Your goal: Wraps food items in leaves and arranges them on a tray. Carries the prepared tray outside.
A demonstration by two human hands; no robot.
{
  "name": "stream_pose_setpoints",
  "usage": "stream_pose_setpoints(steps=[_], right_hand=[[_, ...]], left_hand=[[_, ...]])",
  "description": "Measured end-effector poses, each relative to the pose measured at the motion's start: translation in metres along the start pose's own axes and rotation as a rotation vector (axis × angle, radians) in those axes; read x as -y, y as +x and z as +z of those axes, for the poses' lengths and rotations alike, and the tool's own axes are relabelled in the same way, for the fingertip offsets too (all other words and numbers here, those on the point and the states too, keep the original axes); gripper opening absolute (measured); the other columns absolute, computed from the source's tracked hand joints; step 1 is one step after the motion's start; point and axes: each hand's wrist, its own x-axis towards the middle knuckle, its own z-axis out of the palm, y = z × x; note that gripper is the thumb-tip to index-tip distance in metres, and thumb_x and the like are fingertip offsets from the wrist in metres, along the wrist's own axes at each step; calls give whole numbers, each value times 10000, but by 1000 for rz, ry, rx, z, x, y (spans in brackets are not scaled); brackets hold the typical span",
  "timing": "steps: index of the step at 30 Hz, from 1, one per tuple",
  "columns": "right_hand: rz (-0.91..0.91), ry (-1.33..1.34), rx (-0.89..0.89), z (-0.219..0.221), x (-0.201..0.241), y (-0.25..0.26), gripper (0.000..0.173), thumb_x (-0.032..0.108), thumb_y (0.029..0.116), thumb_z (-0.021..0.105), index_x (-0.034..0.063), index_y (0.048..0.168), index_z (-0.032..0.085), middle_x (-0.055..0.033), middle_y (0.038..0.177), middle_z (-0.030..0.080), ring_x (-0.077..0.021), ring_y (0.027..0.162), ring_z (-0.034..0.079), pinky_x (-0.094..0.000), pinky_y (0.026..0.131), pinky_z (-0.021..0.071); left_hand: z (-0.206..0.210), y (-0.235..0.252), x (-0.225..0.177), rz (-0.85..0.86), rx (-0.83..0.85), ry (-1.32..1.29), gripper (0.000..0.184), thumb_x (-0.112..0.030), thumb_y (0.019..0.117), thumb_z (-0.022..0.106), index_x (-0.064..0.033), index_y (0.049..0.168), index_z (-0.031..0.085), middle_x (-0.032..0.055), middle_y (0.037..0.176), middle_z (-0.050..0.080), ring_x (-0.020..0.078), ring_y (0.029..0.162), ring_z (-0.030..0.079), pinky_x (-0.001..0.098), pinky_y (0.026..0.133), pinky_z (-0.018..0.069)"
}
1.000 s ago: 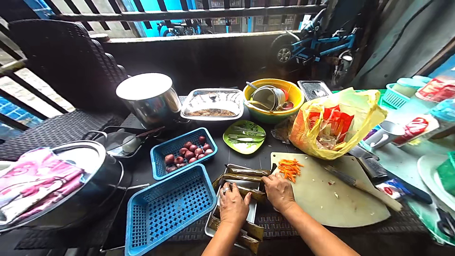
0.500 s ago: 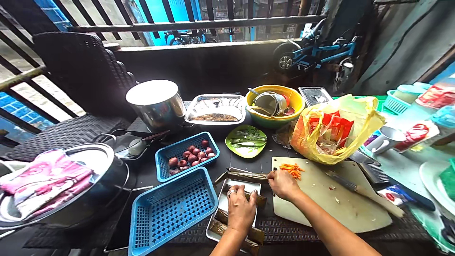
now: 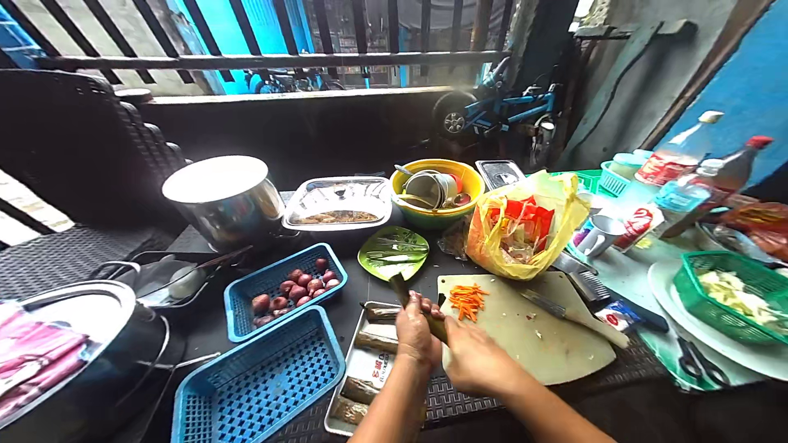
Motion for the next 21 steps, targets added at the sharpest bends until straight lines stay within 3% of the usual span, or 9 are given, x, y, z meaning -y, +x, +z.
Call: stream_pose_setpoints(steps=[2,3,5,9,13,14,16,17,21], right_hand=[[38,-110,-345,29,15,8,581,112,979,564,-49,1517,416,-254,1279,651,-385,1177,652,-510,991,519],[-35,-235,-662,49,8,18,482,91,935,611,-34,1400,589,-203,1030,738,-332,910,745,-446,778,602],[-160,-377,-1034,68,-13,29,321,122,885,671,44,1189,739,-109,769,708,-244,613,707,-366,534,580],[-179,-414,-1045,75,-39,2,232,212,896,702,64,1070,746,-93,755,705,-239,600,697,-371,519,562],[-211,-314,-1025,89,-82,-16,167,145,903,600,71,782,687,-89,644,659,-255,576,694,-405,485,541],[-161,-252,-904,85,-84,-27,183,178,948,609,54,861,712,-135,750,698,-312,706,728,-458,593,578],[-14,-47,-594,61,-71,-54,374,234,1003,591,-18,1267,671,-261,1113,683,-435,1063,668,-572,895,527],[32,57,-537,46,-61,-64,470,232,988,608,-23,1383,600,-263,1170,666,-422,1086,661,-563,932,527],[62,603,-336,11,-24,-69,480,139,1022,541,-3,1478,507,-127,897,720,-203,674,680,-389,661,584]], left_hand=[[10,-9,4,25,-3,-5,340,-263,1136,326,-76,903,488,3,613,483,118,496,523,256,521,517],[12,-7,-3,18,-5,-18,379,-319,1137,310,-98,881,480,-7,596,477,117,483,516,264,510,509],[15,-1,-18,-7,-18,-32,448,-434,1128,283,-124,857,460,-8,563,450,138,447,495,304,475,509],[16,2,-42,22,-68,-42,478,-473,1122,261,-136,839,446,-17,532,431,139,410,482,315,441,507],[17,7,-73,168,-44,31,444,-449,1127,269,-150,850,445,-45,539,421,106,412,471,286,449,508],[19,5,-78,203,-30,70,438,-442,1127,281,-151,846,448,-45,543,427,104,417,473,283,454,509],[26,-3,-82,265,21,143,433,-417,1130,296,-149,832,462,-45,554,440,103,433,482,276,472,511],[29,-8,-80,300,71,184,431,-401,1132,291,-147,833,467,-45,558,444,100,441,487,270,481,513],[27,-27,-52,522,519,353,426,-331,1109,361,-170,776,572,-59,591,533,72,527,556,263,569,548]])
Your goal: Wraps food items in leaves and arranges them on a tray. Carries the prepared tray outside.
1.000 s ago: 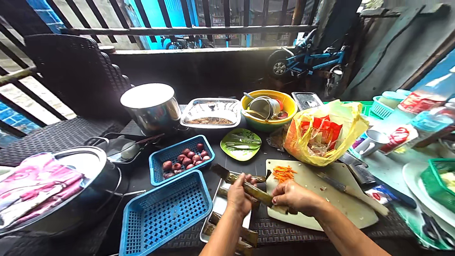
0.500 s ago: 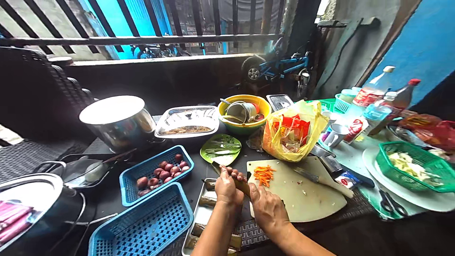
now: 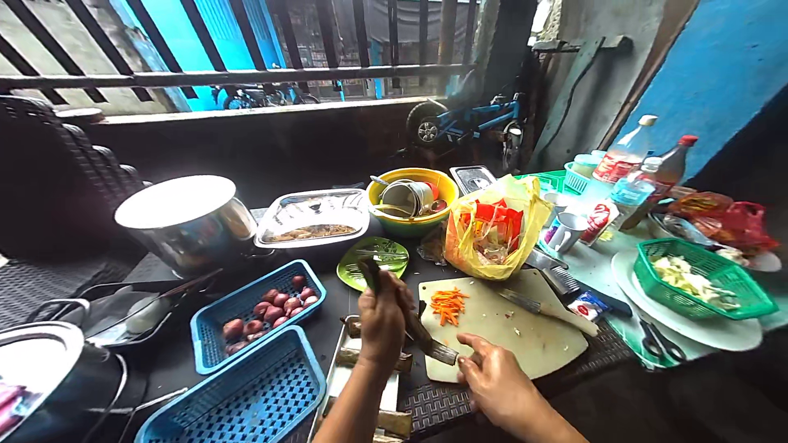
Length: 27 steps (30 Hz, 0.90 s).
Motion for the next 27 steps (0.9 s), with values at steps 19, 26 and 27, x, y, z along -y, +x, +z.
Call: stream_pose_setpoints(steps=[19,26,27], right_hand=[[-159,385,355,14,-53,42,109,91,902,763,47,996,731,3,791,741,-84,658,709,-264,636,614],[-100,829,317,27,-58,35,699,-122,804,714,-14,1446,459,-129,993,760,-223,774,751,-372,703,644],[-64,884,324,29,-58,33,682,-143,802,693,-23,1435,468,-143,1016,758,-232,792,752,-380,715,643]], left_hand=[[17,-26,-11,-196,245,-234,463,-322,1110,338,-116,767,572,-16,595,510,95,511,541,262,543,523],[12,-14,-8,-361,67,-294,496,-312,1129,236,-99,781,519,-2,567,478,115,471,517,276,507,519],[11,-14,-7,-371,64,-298,499,-312,1130,233,-97,783,519,0,564,480,118,467,518,277,503,521]])
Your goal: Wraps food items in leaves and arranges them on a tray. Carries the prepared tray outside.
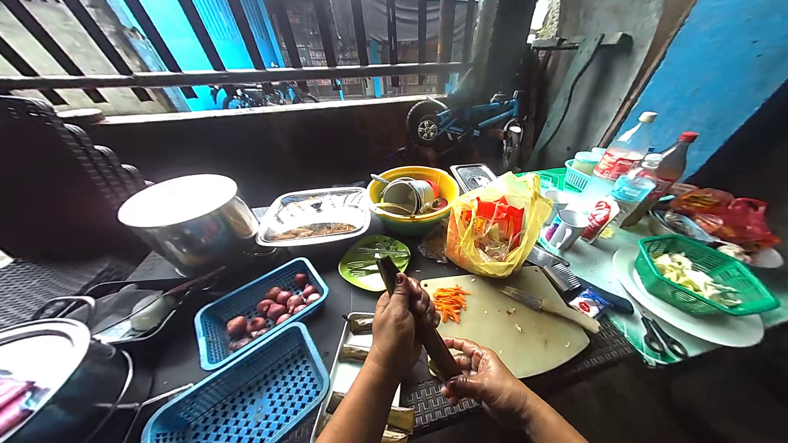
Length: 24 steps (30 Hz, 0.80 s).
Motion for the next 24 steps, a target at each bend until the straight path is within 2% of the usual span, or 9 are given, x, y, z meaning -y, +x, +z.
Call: stream_pose_setpoints(steps=[5,8,10,14,16,18,19,21,24], right_hand=[[117,341,21,-1,1,-3,567,-168,874,586,-42,1413,466,-205,1128,719,-294,934,745,-440,845,631],[215,427,29,-14,-1,-5,369,143,1099,398,-26,1416,480,-222,1125,711,-324,1001,734,-467,916,608],[347,409,-40,-19,-1,-7,451,326,1137,308,-16,1342,519,-210,1055,728,-326,944,741,-471,876,610],[390,358,37,-17,-6,-21,400,153,1029,346,95,1414,437,-198,1148,720,-342,993,737,-504,866,607],[222,121,-56,-10,-8,-26,728,-17,868,488,96,1555,274,-181,1301,630,-318,1075,691,-513,824,601],[-76,-315,-77,-14,-16,-24,934,0,737,656,-6,1590,276,-189,1523,457,-256,1296,546,-430,952,536],[-192,-485,-36,-18,-15,-22,904,64,751,700,-25,1573,337,-215,1576,415,-280,1405,469,-449,1062,480],[-272,-549,115,-16,-2,-20,676,82,876,670,-25,1509,460,-164,1486,548,-199,1357,543,-379,1097,485],[-152,-312,249,-1,14,-16,295,18,1005,510,-25,1277,615,-25,991,740,-83,894,704,-278,817,587]], left_hand=[[-2,0,0,-11,44,-6,498,-329,1129,244,-107,786,529,-4,564,479,114,463,517,278,497,522],[-4,-1,-12,31,162,-9,482,-363,1120,283,-135,798,561,-20,589,489,104,483,521,279,516,526],[-6,-1,-20,58,265,-2,469,-402,1109,327,-150,810,586,-26,604,494,96,496,527,272,525,529],[-4,-2,-32,103,333,-21,460,-444,1098,375,-167,814,608,-34,617,504,82,502,524,250,525,522],[-4,-1,-37,113,294,-42,478,-449,1105,338,-176,807,593,-44,610,491,74,498,513,242,519,513],[-5,0,-41,104,235,-52,499,-449,1112,294,-186,796,578,-57,599,473,69,492,499,236,513,505],[-6,1,-42,97,207,-60,510,-446,1114,280,-185,789,574,-58,596,469,71,492,497,238,512,504],[-6,2,-43,76,155,-72,537,-453,1117,250,-183,778,565,-59,592,473,72,488,504,239,511,510],[-5,3,-43,44,99,-92,553,-470,1118,225,-188,767,547,-67,586,473,69,480,503,236,503,510]])
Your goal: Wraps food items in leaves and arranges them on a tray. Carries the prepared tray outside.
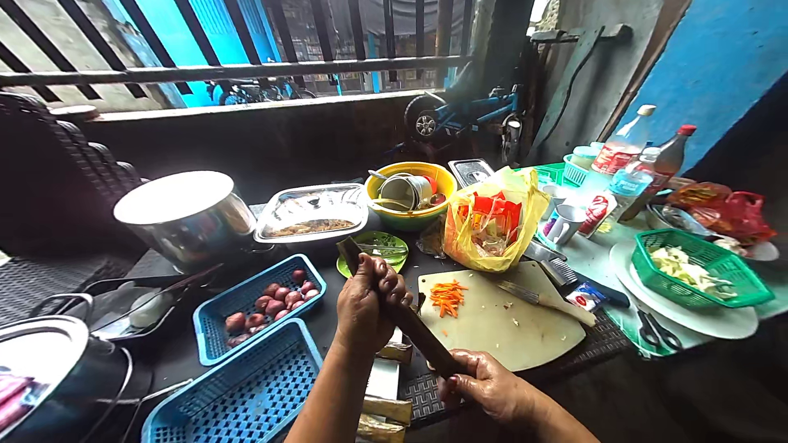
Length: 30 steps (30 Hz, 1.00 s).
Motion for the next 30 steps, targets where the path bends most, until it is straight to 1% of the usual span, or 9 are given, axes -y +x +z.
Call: stream_pose_setpoints(steps=[4,7,10,13,16,19,22,26,30], right_hand=[[88,71,5,4,4,-1,205,25,1033,467,6,1104,659,23,775,690,-59,698,667,-250,688,581],[44,-128,-55,4,3,-3,104,34,971,627,13,937,723,2,807,746,-23,750,693,-228,721,576],[-218,-360,-108,-1,0,-3,70,51,851,756,8,893,792,-59,994,722,-84,1038,629,-256,950,499],[-387,-577,-230,-1,-6,3,58,140,824,750,103,821,795,-2,818,552,-66,891,529,-233,821,428],[-417,-639,-338,3,-12,5,61,155,832,762,126,842,815,18,672,630,-35,657,583,-234,610,480],[-335,-455,-314,11,-9,3,169,-3,809,701,61,910,820,-16,811,763,-29,750,696,-214,711,579],[-80,-284,-289,20,2,-1,232,-42,858,603,52,928,803,-13,815,765,-40,635,680,-244,585,583],[87,-118,-147,17,16,-3,332,-6,863,491,17,1031,776,-47,838,763,-117,688,716,-313,622,612],[132,-129,-130,19,17,0,133,115,940,692,24,987,776,-31,814,761,-115,710,732,-311,678,639]], left_hand=[[-4,1,-4,-14,-30,10,546,-475,1117,230,-191,767,540,-66,585,468,69,483,504,238,506,514],[-5,-2,-5,-36,-89,24,521,-460,1119,252,-190,766,524,-67,584,458,67,475,495,236,494,510],[-6,0,-7,-97,-247,25,515,-481,1117,255,-182,776,498,-66,577,453,68,453,489,230,470,503],[-14,3,-4,-167,-401,2,491,-486,1115,271,-173,804,485,-58,575,461,73,444,497,233,463,506],[-23,6,2,-205,-469,-43,460,-472,1115,291,-157,836,477,-40,575,464,83,429,495,242,439,500],[-26,6,7,-224,-487,-37,463,-474,1116,284,-150,840,468,-35,567,453,92,418,491,250,428,497],[-26,4,12,-227,-483,-18,463,-460,1119,286,-142,838,470,-28,567,456,96,419,491,258,430,500],[-30,4,18,-238,-447,34,461,-442,1124,288,-131,836,467,-28,560,447,96,412,482,258,422,497],[-28,2,27,-276,-393,87,478,-445,1125,278,-115,833,463,-18,568,440,104,424,475,267,432,499]])
